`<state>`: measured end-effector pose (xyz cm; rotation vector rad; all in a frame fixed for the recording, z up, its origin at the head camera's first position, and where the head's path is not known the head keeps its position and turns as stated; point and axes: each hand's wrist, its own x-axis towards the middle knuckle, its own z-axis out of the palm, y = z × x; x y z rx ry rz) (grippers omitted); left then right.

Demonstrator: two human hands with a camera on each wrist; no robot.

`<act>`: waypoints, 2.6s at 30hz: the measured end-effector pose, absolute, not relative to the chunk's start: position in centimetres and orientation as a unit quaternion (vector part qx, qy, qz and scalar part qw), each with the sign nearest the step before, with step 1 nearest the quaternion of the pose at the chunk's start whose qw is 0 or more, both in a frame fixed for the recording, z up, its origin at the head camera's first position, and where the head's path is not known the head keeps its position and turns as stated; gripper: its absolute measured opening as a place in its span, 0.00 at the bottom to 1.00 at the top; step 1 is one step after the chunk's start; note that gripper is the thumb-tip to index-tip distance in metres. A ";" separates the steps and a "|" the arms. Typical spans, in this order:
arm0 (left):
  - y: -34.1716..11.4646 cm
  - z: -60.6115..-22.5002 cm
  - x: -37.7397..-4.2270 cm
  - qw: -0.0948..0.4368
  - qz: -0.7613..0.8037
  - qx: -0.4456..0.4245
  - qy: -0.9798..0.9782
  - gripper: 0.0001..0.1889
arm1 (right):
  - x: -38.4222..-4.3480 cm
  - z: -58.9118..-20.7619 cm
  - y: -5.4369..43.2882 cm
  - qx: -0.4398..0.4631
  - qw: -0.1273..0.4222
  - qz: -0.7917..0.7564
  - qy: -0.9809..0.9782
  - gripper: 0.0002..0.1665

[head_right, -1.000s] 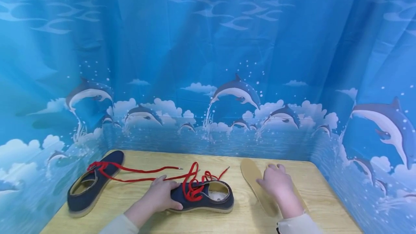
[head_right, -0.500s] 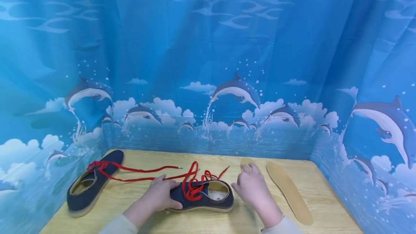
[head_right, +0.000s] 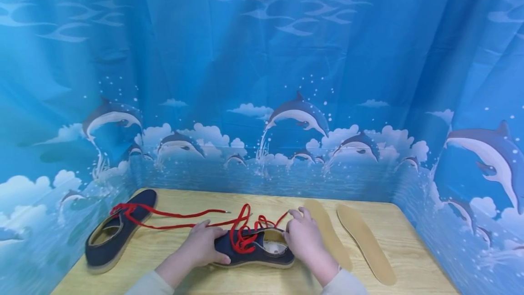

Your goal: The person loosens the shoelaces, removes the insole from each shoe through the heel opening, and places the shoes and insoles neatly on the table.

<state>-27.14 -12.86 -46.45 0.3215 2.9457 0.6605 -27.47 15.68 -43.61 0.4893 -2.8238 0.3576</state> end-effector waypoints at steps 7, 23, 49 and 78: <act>-13.4 -47.6 -28.5 0.027 0.227 0.167 0.959 0.41 | -26.7 -43.2 16.0 0.178 0.127 0.092 -0.971 0.16; -13.9 -47.7 -32.4 0.038 0.153 0.250 0.955 0.40 | -23.7 -42.4 14.7 0.227 0.116 0.009 -0.967 0.10; -11.1 -47.9 -29.2 -0.024 0.129 0.024 0.991 0.32 | -27.6 -44.2 14.9 0.285 0.111 0.097 -0.947 0.12; -10.1 -49.0 -32.3 -0.022 0.283 0.047 0.958 0.25 | -24.5 -44.7 11.5 0.235 0.103 0.076 -0.963 0.23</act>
